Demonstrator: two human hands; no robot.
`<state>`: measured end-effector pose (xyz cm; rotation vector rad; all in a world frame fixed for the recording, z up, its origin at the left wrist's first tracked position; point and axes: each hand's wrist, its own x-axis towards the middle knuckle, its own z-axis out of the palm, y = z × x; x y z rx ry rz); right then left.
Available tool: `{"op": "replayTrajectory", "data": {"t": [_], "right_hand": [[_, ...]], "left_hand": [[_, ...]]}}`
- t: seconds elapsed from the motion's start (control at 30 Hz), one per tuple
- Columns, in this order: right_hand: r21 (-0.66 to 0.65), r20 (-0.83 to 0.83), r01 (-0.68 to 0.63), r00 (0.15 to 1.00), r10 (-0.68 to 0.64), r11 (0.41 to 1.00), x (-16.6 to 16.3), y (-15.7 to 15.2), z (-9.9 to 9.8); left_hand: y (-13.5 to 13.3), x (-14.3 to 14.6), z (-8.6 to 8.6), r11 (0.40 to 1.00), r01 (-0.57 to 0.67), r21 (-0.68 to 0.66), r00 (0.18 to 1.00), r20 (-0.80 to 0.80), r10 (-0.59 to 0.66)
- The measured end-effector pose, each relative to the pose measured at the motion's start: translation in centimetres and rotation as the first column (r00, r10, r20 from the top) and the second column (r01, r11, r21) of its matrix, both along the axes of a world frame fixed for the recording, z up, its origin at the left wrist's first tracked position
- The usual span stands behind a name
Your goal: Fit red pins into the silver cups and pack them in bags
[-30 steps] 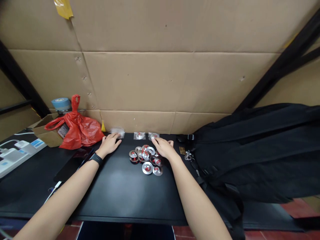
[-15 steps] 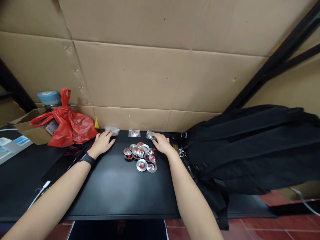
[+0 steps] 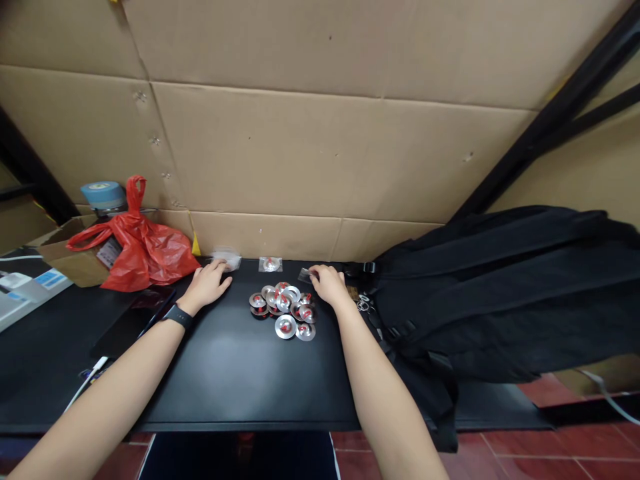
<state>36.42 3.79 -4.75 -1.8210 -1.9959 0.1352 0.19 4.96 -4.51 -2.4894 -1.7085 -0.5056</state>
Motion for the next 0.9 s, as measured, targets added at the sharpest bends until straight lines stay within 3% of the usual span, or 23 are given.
{"op": "replayTrajectory", "data": {"t": [0.1,0.2,0.3,0.47,0.73,0.9], "right_hand": [[0.116,-0.295,-0.018,0.954,0.052,0.993,0.2,-0.1,0.7],[0.192,-0.591,-0.073,0.787,0.175,0.979,-0.1,-0.7,1.9],[0.188,-0.732,-0.17,0.632,0.254,0.967,-0.8,-1.6,3.3],[0.15,-0.761,-0.267,0.583,0.283,0.952,-2.1,-2.8,4.9],[0.105,-0.753,-0.279,0.605,0.26,0.955,-2.3,-3.3,5.5],[0.146,-0.756,-0.255,0.594,0.274,0.956,-2.3,-3.4,5.7]], "left_hand": [[0.2,0.0,-0.1,1.0,-0.012,0.0,1.0,-0.021,0.012],[0.4,0.0,-0.1,1.0,-0.012,-0.012,0.999,-0.042,0.012],[0.5,0.0,-0.1,0.999,-0.019,-0.026,0.999,-0.048,0.017],[0.7,0.1,0.0,0.997,-0.031,-0.076,0.999,-0.008,0.031],[0.7,0.1,-0.1,0.995,-0.032,-0.09,0.999,0.003,0.033],[0.8,0.0,-0.2,0.996,-0.024,-0.087,1.0,-0.011,0.023]]}}
